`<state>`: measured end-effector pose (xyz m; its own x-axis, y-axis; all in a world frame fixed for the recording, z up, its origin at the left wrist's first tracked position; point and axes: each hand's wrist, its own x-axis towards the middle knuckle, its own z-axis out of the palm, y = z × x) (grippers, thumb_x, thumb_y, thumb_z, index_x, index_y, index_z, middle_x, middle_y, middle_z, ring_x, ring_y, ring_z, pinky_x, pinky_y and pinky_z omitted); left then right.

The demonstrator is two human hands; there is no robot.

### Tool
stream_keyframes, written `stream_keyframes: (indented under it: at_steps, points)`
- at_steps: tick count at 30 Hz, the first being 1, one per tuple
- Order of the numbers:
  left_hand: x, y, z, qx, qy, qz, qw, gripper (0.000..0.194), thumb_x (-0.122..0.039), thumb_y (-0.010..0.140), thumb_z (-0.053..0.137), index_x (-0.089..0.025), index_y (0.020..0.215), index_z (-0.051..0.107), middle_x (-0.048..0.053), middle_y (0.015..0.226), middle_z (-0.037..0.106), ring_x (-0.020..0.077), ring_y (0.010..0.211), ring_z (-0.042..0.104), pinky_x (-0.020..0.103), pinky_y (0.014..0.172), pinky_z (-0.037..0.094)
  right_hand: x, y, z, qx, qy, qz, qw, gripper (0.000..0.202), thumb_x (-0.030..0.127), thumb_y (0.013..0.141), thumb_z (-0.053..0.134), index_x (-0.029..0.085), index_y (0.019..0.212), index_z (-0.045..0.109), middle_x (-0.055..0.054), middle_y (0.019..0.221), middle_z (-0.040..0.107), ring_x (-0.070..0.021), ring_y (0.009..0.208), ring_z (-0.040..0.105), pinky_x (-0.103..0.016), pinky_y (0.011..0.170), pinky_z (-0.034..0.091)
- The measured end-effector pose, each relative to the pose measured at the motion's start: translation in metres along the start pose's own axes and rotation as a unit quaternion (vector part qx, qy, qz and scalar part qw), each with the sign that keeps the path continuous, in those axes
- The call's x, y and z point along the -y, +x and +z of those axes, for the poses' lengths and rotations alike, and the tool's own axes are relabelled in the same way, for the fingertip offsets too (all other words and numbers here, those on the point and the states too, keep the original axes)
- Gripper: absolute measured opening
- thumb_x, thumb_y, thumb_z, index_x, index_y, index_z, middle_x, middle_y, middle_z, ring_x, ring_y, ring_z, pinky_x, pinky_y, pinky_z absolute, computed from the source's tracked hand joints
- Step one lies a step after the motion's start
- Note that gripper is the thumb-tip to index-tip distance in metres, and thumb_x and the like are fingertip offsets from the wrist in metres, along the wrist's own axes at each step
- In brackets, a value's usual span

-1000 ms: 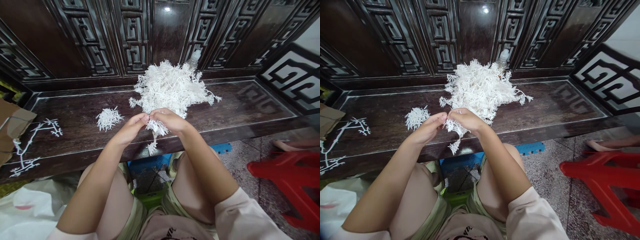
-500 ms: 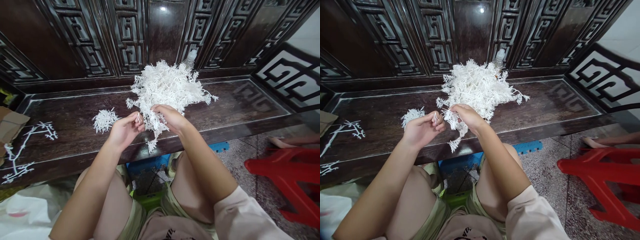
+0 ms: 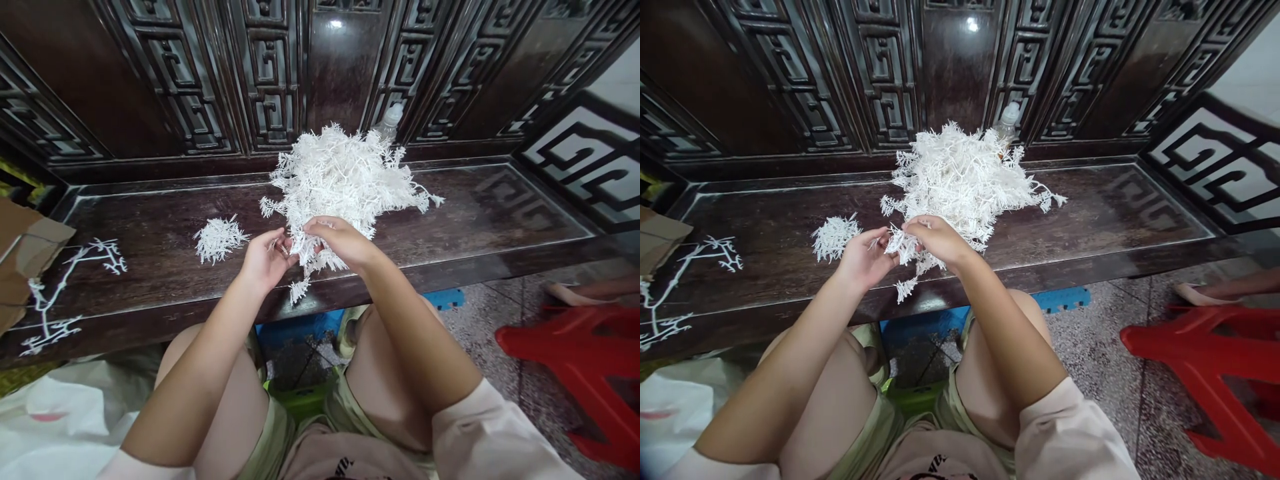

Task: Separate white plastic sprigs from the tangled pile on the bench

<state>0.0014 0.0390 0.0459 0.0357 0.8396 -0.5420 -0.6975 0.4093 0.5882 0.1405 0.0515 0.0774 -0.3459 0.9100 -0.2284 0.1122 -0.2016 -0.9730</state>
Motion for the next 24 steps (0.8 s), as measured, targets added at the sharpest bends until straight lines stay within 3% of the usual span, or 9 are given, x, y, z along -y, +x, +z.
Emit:
stream_keyframes:
  at_steps: [4, 8, 13, 18, 20, 24]
  points:
    - [-0.002, 0.005, -0.004, 0.015, 0.008, -0.021, 1.0, 0.005, -0.01, 0.068, 0.053, -0.013, 0.064, 0.053, 0.0, 0.058, 0.048, 0.0089, 0.052, 0.046, 0.023, 0.053, 0.04, 0.001, -0.001, 0.0, -0.001, -0.002, -0.002, 1.0, 0.014, 0.031, 0.069, 0.055, 0.017, 0.07, 0.052, 0.0, 0.075, 0.05, -0.0097, 0.067, 0.046, -0.026, 0.067, 0.037]
    - [-0.004, 0.008, -0.007, 0.025, 0.051, 0.007, 0.998, 0.005, -0.009, 0.073, 0.053, -0.012, 0.07, 0.057, -0.002, 0.054, 0.044, 0.0048, 0.046, 0.038, 0.018, 0.045, 0.032, -0.002, 0.0, 0.0, 0.008, -0.032, -0.023, 0.999, 0.009, 0.024, 0.067, 0.056, 0.017, 0.069, 0.05, 0.003, 0.066, 0.047, -0.0079, 0.059, 0.045, -0.027, 0.066, 0.036]
    - [-0.01, 0.004, -0.011, 0.072, 0.173, 0.05, 0.981, 0.02, -0.033, 0.076, 0.057, -0.013, 0.074, 0.062, -0.006, 0.047, 0.03, 0.0038, 0.041, 0.024, 0.018, 0.042, 0.024, -0.004, 0.001, -0.001, 0.011, -0.077, -0.044, 0.996, 0.013, 0.027, 0.067, 0.059, 0.017, 0.069, 0.05, 0.003, 0.065, 0.046, -0.0076, 0.056, 0.043, -0.026, 0.061, 0.036]
    - [-0.013, 0.0, -0.013, 0.077, 0.355, 0.106, 0.925, 0.025, -0.038, 0.065, 0.066, -0.018, 0.08, 0.066, 0.0, 0.072, 0.055, 0.0072, 0.059, 0.04, 0.02, 0.049, 0.027, -0.005, 0.0, -0.003, 0.004, -0.11, -0.03, 0.994, 0.016, 0.03, 0.067, 0.058, 0.016, 0.069, 0.051, 0.002, 0.063, 0.048, -0.008, 0.056, 0.044, -0.026, 0.061, 0.035]
    - [-0.013, -0.001, -0.013, 0.097, 0.365, 0.099, 0.92, 0.024, -0.039, 0.066, 0.065, -0.019, 0.08, 0.065, 0.0, 0.078, 0.056, 0.0083, 0.061, 0.04, 0.021, 0.051, 0.026, -0.005, 0.0, -0.004, 0.008, -0.122, -0.028, 0.992, 0.014, 0.029, 0.067, 0.057, 0.016, 0.069, 0.053, 0.002, 0.062, 0.049, -0.0083, 0.056, 0.046, -0.026, 0.062, 0.035]
    - [-0.014, -0.003, -0.01, 0.14, 0.361, 0.106, 0.916, 0.021, -0.038, 0.068, 0.063, -0.018, 0.075, 0.062, -0.001, 0.068, 0.049, 0.008, 0.056, 0.034, 0.022, 0.05, 0.022, -0.003, -0.002, -0.004, 0.012, -0.137, -0.039, 0.99, 0.012, 0.027, 0.068, 0.053, 0.015, 0.069, 0.054, 0.002, 0.063, 0.049, -0.0083, 0.056, 0.045, -0.027, 0.062, 0.035]
